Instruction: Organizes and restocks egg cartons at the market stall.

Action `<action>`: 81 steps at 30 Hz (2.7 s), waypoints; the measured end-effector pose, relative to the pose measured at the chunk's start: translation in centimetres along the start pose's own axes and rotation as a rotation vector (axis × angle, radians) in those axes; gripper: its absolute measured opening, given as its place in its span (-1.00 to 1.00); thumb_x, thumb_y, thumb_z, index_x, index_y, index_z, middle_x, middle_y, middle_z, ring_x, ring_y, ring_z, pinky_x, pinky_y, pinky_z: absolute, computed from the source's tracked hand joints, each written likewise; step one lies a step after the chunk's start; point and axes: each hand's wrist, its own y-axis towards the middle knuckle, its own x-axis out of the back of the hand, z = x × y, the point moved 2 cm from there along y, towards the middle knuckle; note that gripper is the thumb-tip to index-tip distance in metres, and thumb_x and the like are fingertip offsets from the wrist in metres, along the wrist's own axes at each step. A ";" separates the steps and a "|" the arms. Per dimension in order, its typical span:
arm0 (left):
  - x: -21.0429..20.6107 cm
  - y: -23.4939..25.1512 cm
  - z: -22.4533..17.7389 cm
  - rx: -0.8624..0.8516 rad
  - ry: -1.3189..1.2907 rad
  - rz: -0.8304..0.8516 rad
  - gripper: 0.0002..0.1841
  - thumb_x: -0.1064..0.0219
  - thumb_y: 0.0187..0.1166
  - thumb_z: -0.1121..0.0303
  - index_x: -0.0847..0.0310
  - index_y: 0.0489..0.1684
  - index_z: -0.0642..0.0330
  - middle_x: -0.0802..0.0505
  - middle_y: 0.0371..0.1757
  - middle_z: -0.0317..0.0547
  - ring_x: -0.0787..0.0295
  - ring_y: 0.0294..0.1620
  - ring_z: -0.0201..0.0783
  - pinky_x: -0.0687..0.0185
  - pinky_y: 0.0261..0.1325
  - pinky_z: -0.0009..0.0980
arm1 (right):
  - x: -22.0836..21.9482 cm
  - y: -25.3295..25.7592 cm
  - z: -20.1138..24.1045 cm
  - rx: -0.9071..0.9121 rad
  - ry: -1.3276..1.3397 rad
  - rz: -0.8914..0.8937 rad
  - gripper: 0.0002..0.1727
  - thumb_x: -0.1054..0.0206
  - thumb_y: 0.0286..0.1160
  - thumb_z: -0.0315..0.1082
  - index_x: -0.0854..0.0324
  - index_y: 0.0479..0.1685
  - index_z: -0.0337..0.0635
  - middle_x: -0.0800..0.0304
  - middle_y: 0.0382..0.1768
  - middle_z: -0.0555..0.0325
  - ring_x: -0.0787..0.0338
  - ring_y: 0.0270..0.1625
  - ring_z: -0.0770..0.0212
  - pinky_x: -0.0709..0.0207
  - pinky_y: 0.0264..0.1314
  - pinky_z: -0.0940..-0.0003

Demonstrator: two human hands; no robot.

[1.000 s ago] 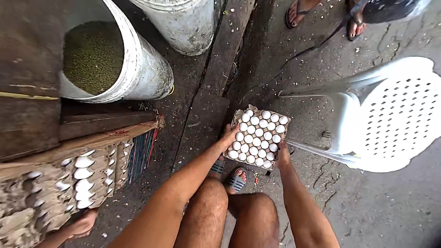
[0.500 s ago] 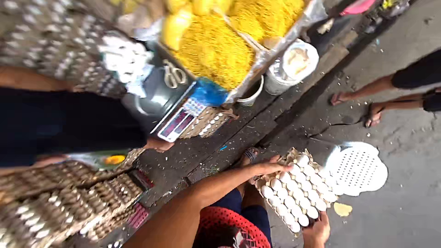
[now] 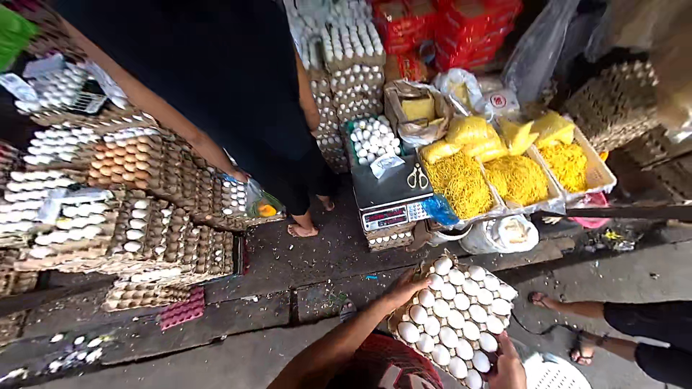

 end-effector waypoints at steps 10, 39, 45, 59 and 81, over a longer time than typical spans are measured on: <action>21.0 -4.7 -3.2 -0.068 0.034 -0.309 -0.16 -0.28 0.63 -0.19 -0.18 0.81 0.14 -0.49 0.71 0.04 -0.39 0.72 -0.16 -0.31 0.75 -0.09 | -21.4 -4.9 0.8 0.016 -0.001 0.252 -0.54 -0.13 0.81 0.00 -0.68 0.22 -0.22 -0.85 -0.22 -0.03 -0.85 -0.24 0.13 -0.76 -0.20 0.10; 42.6 38.3 -48.1 -0.050 0.432 -0.341 -0.17 -0.12 0.61 -0.39 -0.47 0.65 0.09 -0.59 0.61 0.13 -0.44 0.66 0.06 -0.33 0.65 0.19 | -58.3 8.4 28.1 -0.027 0.366 0.524 -0.30 -0.17 0.77 -0.08 -0.15 0.80 -0.20 -0.55 0.53 -0.20 -0.70 0.45 -0.11 -0.66 0.42 -0.12; 49.1 51.6 -59.4 -0.029 0.622 -0.314 -0.21 -0.11 0.60 -0.39 -0.50 0.60 0.05 -0.70 0.46 0.18 -0.61 0.49 0.11 -0.48 0.48 0.29 | -72.3 12.8 32.1 0.087 0.414 0.802 -0.12 -0.17 0.76 0.01 0.17 0.93 -0.14 -0.23 0.79 -0.12 -0.48 0.69 0.00 -0.50 0.67 -0.01; 68.9 69.2 -74.8 -0.243 1.026 -0.490 -0.03 0.04 0.51 -0.57 -0.67 0.31 0.27 -0.78 0.27 0.33 -0.70 0.38 0.19 -0.47 0.46 0.35 | -99.8 18.5 40.7 -0.082 0.466 1.203 0.04 -0.34 0.65 -0.17 0.41 0.95 0.08 -0.34 0.72 -0.14 -0.55 0.61 -0.22 -0.64 0.36 -0.39; 64.0 64.1 -69.3 -0.412 0.699 -0.659 -0.26 0.05 0.74 -0.30 -0.61 0.41 0.21 -0.75 0.35 0.19 -0.66 0.44 0.10 -0.45 0.51 0.29 | -90.3 14.7 33.0 -0.038 -0.020 1.391 -0.26 -0.15 0.69 0.00 -0.17 0.79 -0.19 -0.74 0.40 -0.12 -0.80 0.34 -0.12 -0.73 0.30 -0.07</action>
